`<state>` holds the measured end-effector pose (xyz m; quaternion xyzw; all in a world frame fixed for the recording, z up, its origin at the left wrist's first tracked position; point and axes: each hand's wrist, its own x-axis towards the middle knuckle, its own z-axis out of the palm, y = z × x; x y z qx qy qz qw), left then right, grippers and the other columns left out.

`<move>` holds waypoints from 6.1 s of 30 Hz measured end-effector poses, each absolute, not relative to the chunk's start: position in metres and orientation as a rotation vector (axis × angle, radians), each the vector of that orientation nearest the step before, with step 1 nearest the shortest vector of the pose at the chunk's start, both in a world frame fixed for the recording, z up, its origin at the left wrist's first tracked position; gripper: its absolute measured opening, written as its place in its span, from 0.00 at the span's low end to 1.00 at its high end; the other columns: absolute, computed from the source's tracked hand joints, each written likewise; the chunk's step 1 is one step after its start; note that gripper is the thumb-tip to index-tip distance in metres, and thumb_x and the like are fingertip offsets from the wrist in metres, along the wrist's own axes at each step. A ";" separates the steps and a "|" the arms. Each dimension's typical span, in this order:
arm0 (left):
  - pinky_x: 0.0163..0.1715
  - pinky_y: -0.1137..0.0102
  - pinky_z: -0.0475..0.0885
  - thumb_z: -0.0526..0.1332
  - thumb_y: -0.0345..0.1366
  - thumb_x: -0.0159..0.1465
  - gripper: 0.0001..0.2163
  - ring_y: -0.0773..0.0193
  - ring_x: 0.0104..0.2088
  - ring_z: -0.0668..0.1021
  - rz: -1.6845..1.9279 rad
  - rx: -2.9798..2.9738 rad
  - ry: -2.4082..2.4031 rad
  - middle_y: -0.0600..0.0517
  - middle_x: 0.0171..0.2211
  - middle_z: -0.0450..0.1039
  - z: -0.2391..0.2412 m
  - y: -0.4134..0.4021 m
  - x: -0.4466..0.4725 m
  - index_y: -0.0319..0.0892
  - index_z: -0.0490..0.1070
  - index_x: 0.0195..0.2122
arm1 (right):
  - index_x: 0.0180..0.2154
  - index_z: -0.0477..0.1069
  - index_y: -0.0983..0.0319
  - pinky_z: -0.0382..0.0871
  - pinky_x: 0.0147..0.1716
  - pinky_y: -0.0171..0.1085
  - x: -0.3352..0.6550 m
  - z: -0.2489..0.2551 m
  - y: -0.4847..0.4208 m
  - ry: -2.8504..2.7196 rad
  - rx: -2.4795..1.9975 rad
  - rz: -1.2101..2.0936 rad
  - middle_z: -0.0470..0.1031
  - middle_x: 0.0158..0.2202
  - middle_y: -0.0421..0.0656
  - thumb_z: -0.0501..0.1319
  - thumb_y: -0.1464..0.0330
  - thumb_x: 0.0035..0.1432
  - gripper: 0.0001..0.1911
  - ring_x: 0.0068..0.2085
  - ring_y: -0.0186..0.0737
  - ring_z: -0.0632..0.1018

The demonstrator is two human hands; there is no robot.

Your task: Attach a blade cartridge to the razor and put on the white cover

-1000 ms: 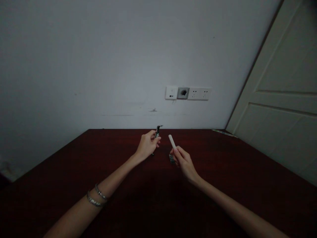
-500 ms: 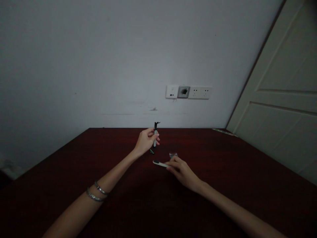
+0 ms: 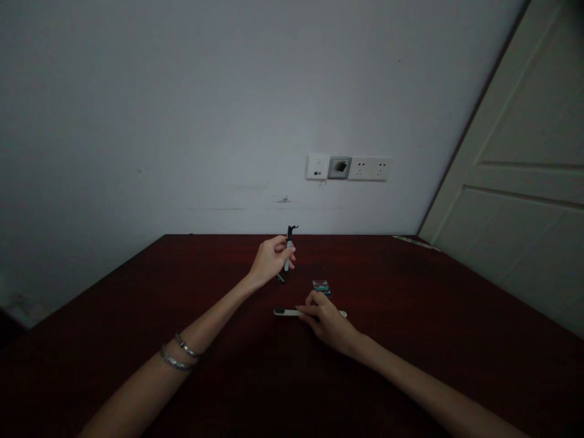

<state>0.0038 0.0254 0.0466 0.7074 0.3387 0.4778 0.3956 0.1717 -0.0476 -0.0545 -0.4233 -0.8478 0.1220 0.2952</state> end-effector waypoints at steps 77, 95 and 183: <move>0.25 0.73 0.70 0.64 0.37 0.52 0.12 0.65 0.26 0.77 1.229 1.581 0.744 0.49 0.28 0.74 0.026 0.027 0.015 0.35 0.71 0.34 | 0.28 0.73 0.67 0.66 0.31 0.35 0.199 0.060 0.007 -1.944 -1.148 0.806 0.75 0.26 0.43 0.60 0.66 0.49 0.10 0.29 0.35 0.74; 0.21 0.74 0.72 0.64 0.35 0.52 0.11 0.64 0.24 0.78 1.285 1.465 0.808 0.49 0.26 0.75 0.034 0.026 0.012 0.35 0.70 0.34 | 0.39 0.74 0.60 0.67 0.42 0.40 0.191 0.066 -0.005 -2.280 -0.846 0.168 0.75 0.39 0.46 0.56 0.68 0.58 0.10 0.41 0.39 0.74; 0.15 0.77 0.57 0.62 0.44 0.55 0.18 0.74 0.14 0.64 1.414 2.145 1.051 0.57 0.12 0.63 0.016 0.007 0.017 0.38 0.61 0.15 | 0.31 0.78 0.61 0.67 0.36 0.38 0.183 0.084 -0.001 -1.815 -0.846 0.587 0.78 0.31 0.43 0.59 0.64 0.52 0.10 0.33 0.39 0.75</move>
